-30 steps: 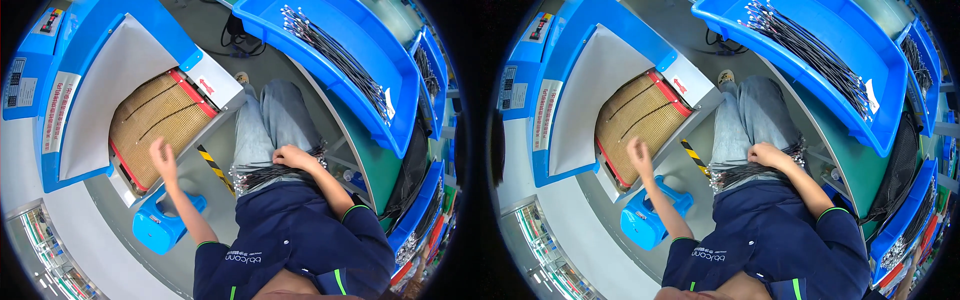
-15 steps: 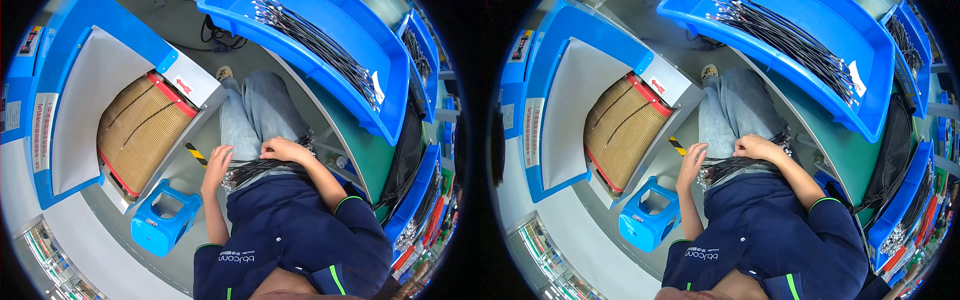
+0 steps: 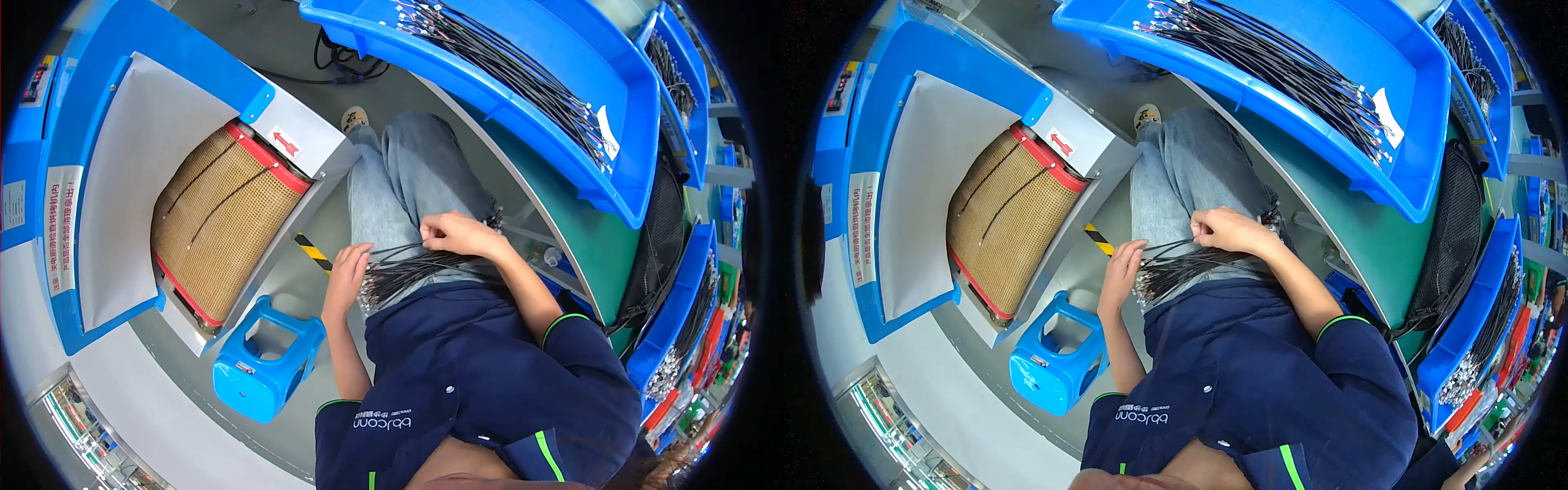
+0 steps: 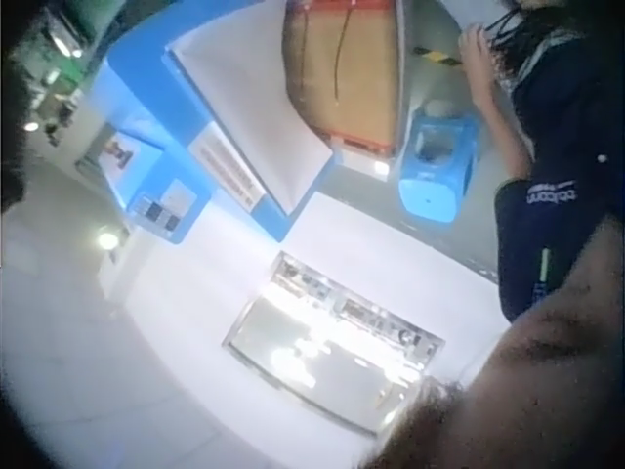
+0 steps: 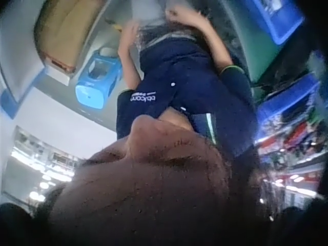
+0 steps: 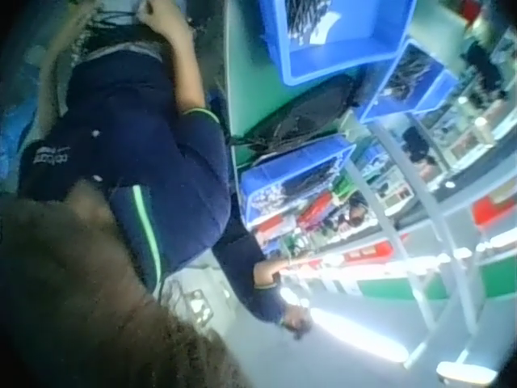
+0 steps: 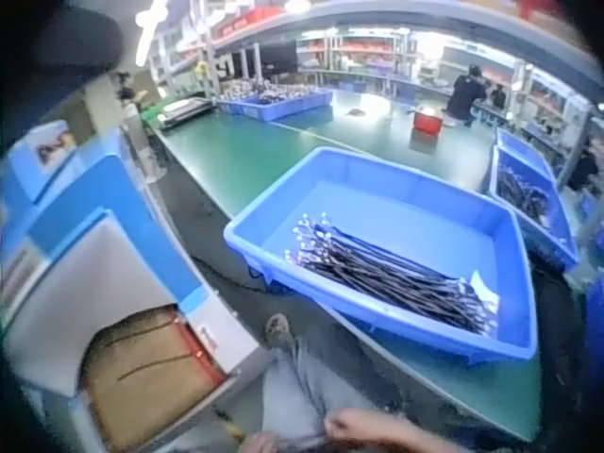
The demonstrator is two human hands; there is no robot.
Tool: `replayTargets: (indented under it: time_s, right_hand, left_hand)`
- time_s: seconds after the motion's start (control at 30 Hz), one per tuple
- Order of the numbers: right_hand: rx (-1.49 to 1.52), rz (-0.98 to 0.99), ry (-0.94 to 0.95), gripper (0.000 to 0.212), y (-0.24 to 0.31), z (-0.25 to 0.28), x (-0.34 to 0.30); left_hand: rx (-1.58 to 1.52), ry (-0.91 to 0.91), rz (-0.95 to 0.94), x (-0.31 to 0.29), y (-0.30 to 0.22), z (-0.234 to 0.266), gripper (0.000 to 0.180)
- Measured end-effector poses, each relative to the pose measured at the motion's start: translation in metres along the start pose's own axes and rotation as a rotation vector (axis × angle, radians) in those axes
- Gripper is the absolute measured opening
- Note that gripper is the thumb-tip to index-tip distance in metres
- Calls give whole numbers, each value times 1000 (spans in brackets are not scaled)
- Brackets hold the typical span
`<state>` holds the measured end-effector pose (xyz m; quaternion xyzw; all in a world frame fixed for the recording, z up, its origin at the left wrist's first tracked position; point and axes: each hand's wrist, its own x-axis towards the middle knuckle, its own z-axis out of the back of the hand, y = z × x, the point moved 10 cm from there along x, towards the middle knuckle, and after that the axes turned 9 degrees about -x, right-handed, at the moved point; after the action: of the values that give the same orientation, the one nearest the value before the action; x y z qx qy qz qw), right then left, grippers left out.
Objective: The person assembles small electronic cable components by hand at a factory workstation, working with black wires, white connectors, and heat-shrink tubing.
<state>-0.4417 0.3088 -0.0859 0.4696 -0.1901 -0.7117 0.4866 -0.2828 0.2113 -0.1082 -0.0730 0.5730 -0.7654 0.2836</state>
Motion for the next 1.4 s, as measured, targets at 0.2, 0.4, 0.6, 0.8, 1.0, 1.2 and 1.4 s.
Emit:
replayTargets:
  time_s: [0.2, 0.4, 0.6, 0.8, 1.0, 1.2, 1.4]
  right_hand:
    - [-61, 83, -208, 19, 6, 32, -8]
    - [41, 197, -194, 19, 33, 40, -10]
    - [-105, 359, -317, 12, 75, 48, -15]
    - [-41, 346, -388, 12, 66, 66, -18]
    - [-190, 562, -485, 11, 92, 66, -29]
    - [-272, 646, -490, 12, 112, 53, -27]
    - [-286, 700, -531, 14, 116, 54, -33]
  left_hand:
    - [170, 14, -61, -2, 0, 2, 18]
    - [101, -53, -59, 4, -25, 7, 15]
    - [6, -25, -63, 19, -75, 2, 14]
    - [141, -204, -208, 10, -88, 28, 12]
    - [122, -190, -279, 10, -105, 25, 11]
    - [167, -131, -393, 13, -130, 11, 12]
    - [120, 9, -299, 16, -118, 7, 13]
